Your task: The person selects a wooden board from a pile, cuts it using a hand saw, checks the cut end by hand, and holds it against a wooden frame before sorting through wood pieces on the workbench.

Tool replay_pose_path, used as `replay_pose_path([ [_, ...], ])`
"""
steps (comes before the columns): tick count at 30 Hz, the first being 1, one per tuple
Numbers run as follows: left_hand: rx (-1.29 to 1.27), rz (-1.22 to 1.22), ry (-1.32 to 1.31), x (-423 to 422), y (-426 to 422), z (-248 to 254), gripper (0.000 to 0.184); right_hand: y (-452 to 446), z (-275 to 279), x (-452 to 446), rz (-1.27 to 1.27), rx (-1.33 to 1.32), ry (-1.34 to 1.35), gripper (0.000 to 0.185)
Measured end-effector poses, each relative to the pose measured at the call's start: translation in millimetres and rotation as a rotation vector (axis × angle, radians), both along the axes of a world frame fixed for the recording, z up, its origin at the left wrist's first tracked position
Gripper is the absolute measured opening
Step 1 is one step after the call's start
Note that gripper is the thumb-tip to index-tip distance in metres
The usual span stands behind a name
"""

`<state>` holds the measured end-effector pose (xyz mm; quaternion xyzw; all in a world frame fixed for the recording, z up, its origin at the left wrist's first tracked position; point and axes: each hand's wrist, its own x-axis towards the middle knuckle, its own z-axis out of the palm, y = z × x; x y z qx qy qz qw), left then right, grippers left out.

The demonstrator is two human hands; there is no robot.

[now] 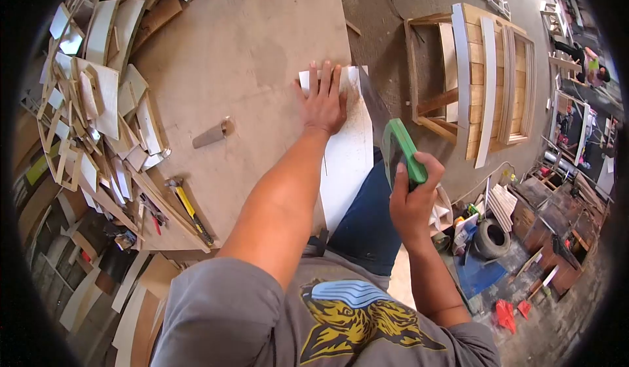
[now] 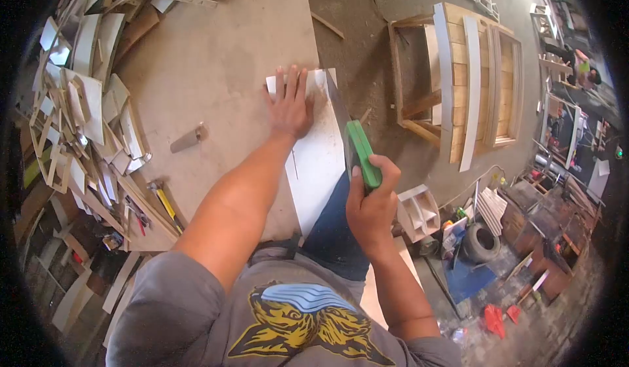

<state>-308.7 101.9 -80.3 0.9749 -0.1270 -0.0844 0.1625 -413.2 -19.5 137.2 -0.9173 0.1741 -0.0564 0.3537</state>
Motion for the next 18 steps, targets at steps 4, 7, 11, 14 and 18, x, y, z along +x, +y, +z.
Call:
replay_pose_path([
  [4,-0.032,-0.008,-0.005,-13,6,1,0.064,1,-71,51,-0.011,-0.023,0.056,0.037],
  [7,-0.009,-0.023,-0.002,-5,7,6,0.064,1,-61,58,-0.051,0.010,0.093,0.037],
  [11,0.014,-0.004,0.003,4,1,6,0.063,0,-22,6,-0.012,0.013,-0.013,0.039],
  [14,-0.027,0.002,0.001,3,3,6,0.063,2,-73,55,-0.035,-0.031,0.081,0.038],
  [18,0.000,-0.021,-0.003,2,3,7,0.062,-1,-55,49,-0.041,-0.045,0.130,0.038],
])
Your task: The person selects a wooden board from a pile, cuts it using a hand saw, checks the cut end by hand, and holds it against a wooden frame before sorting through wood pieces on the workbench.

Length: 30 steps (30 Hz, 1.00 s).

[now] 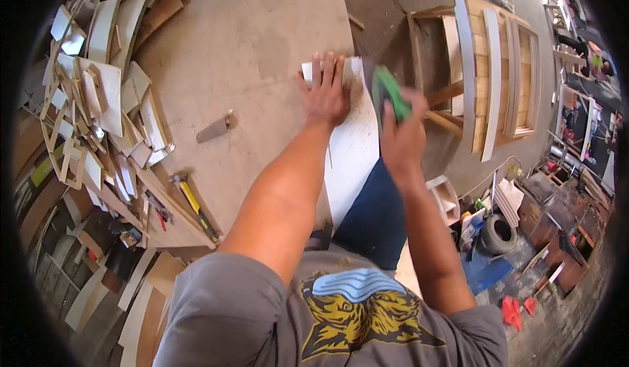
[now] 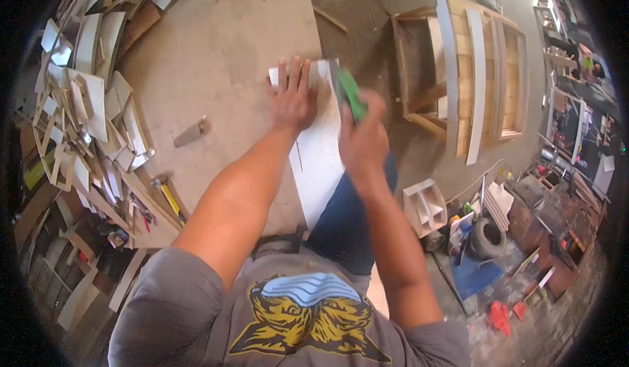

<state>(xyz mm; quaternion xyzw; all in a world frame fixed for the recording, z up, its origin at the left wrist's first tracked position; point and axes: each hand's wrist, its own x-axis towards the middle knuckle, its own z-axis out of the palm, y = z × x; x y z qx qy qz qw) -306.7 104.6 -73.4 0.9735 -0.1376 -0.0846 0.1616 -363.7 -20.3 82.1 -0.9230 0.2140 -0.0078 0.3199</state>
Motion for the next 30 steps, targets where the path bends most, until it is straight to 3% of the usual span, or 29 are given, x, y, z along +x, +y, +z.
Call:
replay_pose_path([
  [4,-0.005,0.019,0.031,2,-2,-3,0.063,1,37,-57,-0.031,0.121,-0.078,0.038],
  [5,-0.003,0.018,0.035,2,-1,-3,0.063,0,17,-38,0.055,-0.056,-0.175,0.038],
  [7,0.007,0.006,0.039,-9,2,0,0.063,-1,-27,12,0.048,-0.060,-0.110,0.038],
  [10,-0.005,0.005,0.027,-8,5,-4,0.063,0,-3,19,0.008,-0.043,0.093,0.038],
  [14,-0.005,0.018,0.028,2,-1,-2,0.065,-4,25,-48,-0.004,0.115,-0.141,0.037],
  [15,-0.008,0.015,0.011,6,-1,-1,0.065,-3,19,-37,0.057,0.003,-0.190,0.037],
  [17,-0.007,0.006,-0.003,1,1,0,0.064,3,-21,3,0.008,-0.052,-0.027,0.036],
  [19,-0.014,0.020,-0.016,3,1,-1,0.064,1,-24,28,0.014,-0.021,0.038,0.036],
  [24,-0.031,0.040,-0.019,0,-2,-6,0.063,-3,28,-44,0.022,0.064,-0.077,0.037],
  [30,-0.020,0.024,-0.054,4,2,-5,0.063,3,-26,21,0.014,-0.061,-0.005,0.038],
])
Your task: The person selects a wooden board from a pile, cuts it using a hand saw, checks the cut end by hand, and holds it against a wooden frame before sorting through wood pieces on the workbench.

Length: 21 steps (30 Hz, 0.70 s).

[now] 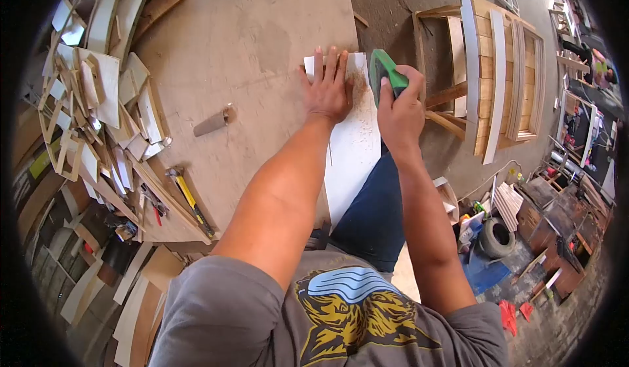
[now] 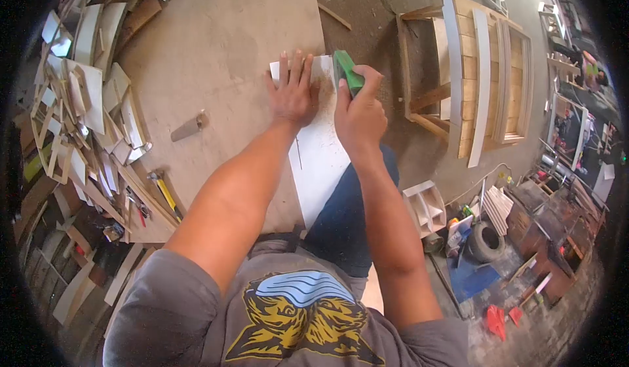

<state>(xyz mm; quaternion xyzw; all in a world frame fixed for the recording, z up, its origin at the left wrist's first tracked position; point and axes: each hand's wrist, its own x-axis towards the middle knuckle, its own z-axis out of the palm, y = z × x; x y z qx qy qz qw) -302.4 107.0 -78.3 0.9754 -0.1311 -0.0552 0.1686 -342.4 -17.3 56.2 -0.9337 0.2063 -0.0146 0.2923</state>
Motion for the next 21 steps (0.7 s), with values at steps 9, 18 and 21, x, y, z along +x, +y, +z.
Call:
replay_pose_path([
  [9,0.011,0.001,0.078,-9,-3,2,0.063,5,-13,-21,0.031,-0.023,-0.140,0.037],
  [18,0.004,0.004,0.075,-3,-3,2,0.063,2,13,-34,0.024,0.025,-0.155,0.034],
  [21,0.045,-0.008,0.049,-3,-2,5,0.063,2,1,-1,-0.026,0.061,0.004,0.033],
])
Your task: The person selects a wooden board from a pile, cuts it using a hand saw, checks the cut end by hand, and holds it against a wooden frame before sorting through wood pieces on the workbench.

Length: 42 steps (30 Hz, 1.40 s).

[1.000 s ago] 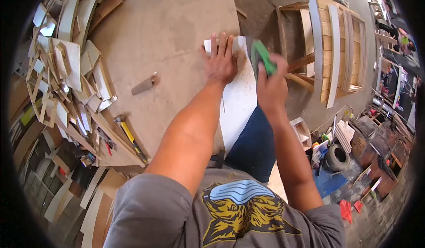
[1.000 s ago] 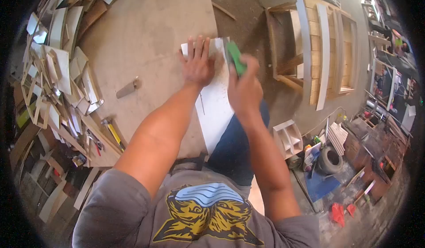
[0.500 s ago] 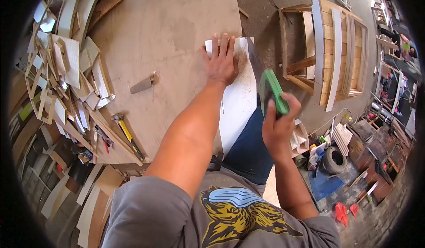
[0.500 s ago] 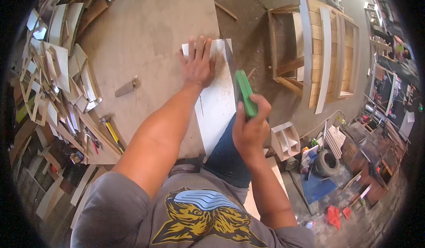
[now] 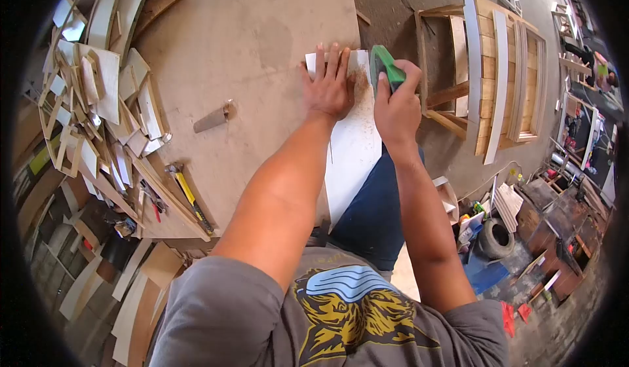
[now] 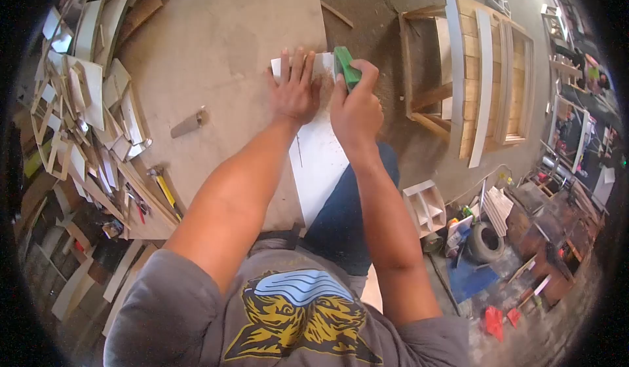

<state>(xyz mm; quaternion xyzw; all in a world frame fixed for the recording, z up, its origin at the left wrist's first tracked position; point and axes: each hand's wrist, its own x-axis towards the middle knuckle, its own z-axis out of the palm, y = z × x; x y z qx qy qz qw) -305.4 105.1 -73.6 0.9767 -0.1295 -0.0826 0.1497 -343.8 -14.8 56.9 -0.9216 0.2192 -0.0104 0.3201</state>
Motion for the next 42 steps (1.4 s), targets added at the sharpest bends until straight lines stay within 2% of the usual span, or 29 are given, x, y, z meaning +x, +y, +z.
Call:
replay_pose_path([
  [1,-0.010,-0.007,-0.010,-7,2,-1,0.063,0,7,0,-0.028,0.028,0.076,0.033],
  [2,-0.028,0.000,-0.037,-8,0,-10,0.063,-2,22,-22,-0.008,-0.047,-0.002,0.035],
  [4,-0.015,0.019,-0.052,-5,-1,-14,0.063,-8,47,-75,-0.001,0.108,-0.105,0.037],
  [7,0.016,0.000,-0.043,-1,-2,-6,0.064,3,41,-57,0.053,0.017,-0.079,0.038],
  [8,-0.003,0.003,-0.047,-3,-1,-5,0.064,3,17,-38,0.068,-0.034,-0.071,0.039],
  [11,-0.018,0.010,-0.061,1,-1,-6,0.064,-2,15,-13,0.008,0.016,0.085,0.040],
  [15,-0.011,0.016,-0.073,-1,-4,-8,0.062,-11,62,-80,0.048,0.071,-0.155,0.035],
  [16,-0.032,0.016,-0.055,1,-5,-10,0.062,-11,60,-79,0.034,0.104,-0.160,0.035],
  [19,-0.038,0.006,0.014,-17,2,-7,0.061,-21,4,-6,0.077,-0.002,-0.117,0.037],
  [22,-0.057,0.019,-0.020,-2,-1,-6,0.061,-17,16,-11,0.039,0.052,0.074,0.038],
  [24,-0.012,0.012,-0.024,2,-4,-7,0.060,-12,34,-55,0.056,0.039,-0.142,0.038],
  [27,-0.012,0.006,0.022,4,-3,-1,0.061,-12,42,-83,0.020,0.121,-0.130,0.039],
  [28,-0.042,0.011,0.017,6,-3,-4,0.061,-12,22,-58,0.097,-0.051,-0.200,0.039],
  [30,-0.063,0.011,0.013,-5,1,-4,0.061,-12,-10,-6,0.083,0.005,-0.108,0.039],
  [33,-0.048,-0.006,-0.007,-6,1,-3,0.062,-13,17,-14,0.099,0.005,-0.078,0.039],
  [34,-0.039,0.004,-0.005,-2,-2,-2,0.064,-16,27,-42,0.122,-0.005,-0.204,0.038],
  [37,-0.011,0.013,0.005,-2,-1,-4,0.066,-11,54,-82,-0.032,0.273,-0.126,0.037],
  [38,-0.007,0.008,-0.005,-1,-2,-5,0.066,-11,41,-69,0.077,0.069,-0.153,0.037],
  [41,-0.038,0.002,0.036,0,1,2,0.061,-3,-4,-3,0.050,0.101,0.021,0.037],
  [42,-0.033,0.016,0.017,5,4,-1,0.062,-3,-5,-5,0.080,0.101,-0.074,0.037],
])
